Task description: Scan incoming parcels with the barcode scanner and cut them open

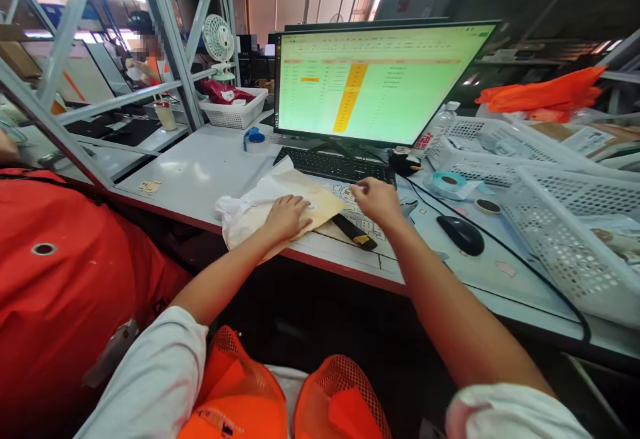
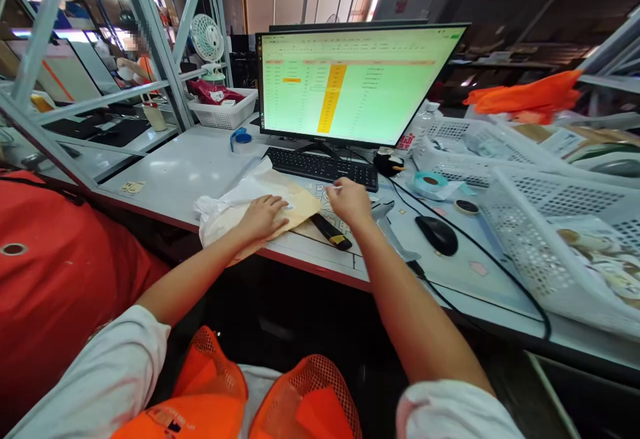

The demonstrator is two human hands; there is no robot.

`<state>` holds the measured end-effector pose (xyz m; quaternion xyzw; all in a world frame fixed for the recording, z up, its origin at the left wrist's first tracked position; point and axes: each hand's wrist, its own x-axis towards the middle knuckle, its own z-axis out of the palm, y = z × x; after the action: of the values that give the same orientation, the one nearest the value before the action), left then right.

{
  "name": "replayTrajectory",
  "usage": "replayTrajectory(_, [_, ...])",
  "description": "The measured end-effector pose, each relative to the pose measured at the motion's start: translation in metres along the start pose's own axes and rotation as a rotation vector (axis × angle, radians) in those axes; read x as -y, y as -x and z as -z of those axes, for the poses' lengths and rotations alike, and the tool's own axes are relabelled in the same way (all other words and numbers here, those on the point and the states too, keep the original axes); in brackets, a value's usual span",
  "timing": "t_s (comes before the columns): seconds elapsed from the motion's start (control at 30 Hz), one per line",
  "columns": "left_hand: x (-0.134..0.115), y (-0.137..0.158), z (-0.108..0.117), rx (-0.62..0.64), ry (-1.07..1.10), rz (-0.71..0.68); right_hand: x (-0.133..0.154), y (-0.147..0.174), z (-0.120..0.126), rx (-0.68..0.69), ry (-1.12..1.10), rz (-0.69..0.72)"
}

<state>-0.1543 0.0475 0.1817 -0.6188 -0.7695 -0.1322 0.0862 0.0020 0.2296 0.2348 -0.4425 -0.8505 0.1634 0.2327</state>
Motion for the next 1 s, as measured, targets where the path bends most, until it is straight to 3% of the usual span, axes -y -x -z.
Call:
replayTrajectory(0.1, [-0.010,0.009,-0.026,0.089,-0.057,-0.036,-0.052,0.017,0.032,-0.038,0.242,-0.080])
replayTrajectory(0.2, [-0.012,0.015,-0.037,0.194,-0.066,-0.033,-0.095,0.039,0.044,0.029,0.416,-0.168])
replayTrajectory(0.3, [-0.011,0.013,-0.037,0.251,-0.052,-0.022,-0.116,0.053,0.036,0.126,0.502,-0.248])
replayTrajectory(0.4, [-0.010,0.010,-0.036,0.261,-0.028,-0.005,-0.119,0.055,0.019,0.182,0.536,-0.276])
replayTrajectory(0.53, [-0.010,0.010,-0.039,0.245,-0.005,0.000,-0.108,0.042,0.012,0.158,0.525,-0.248])
replayTrajectory(0.63, [-0.010,0.011,-0.042,0.227,0.010,0.001,-0.089,0.032,0.035,0.209,0.374,-0.296])
replayTrajectory(0.77, [-0.009,0.012,-0.045,0.199,0.024,-0.009,-0.045,0.037,0.079,0.468,-0.051,-0.105])
replayTrajectory(0.83, [-0.008,0.012,-0.045,0.194,0.030,-0.006,-0.019,0.042,0.090,0.613,-0.162,-0.004])
replayTrajectory(0.9, [-0.009,0.012,-0.045,0.184,0.036,-0.004,0.003,0.044,0.091,0.701,-0.171,0.013])
replayTrajectory(1.0, [-0.010,0.014,-0.045,0.164,0.033,-0.019,0.015,0.039,0.081,0.707,-0.111,0.013])
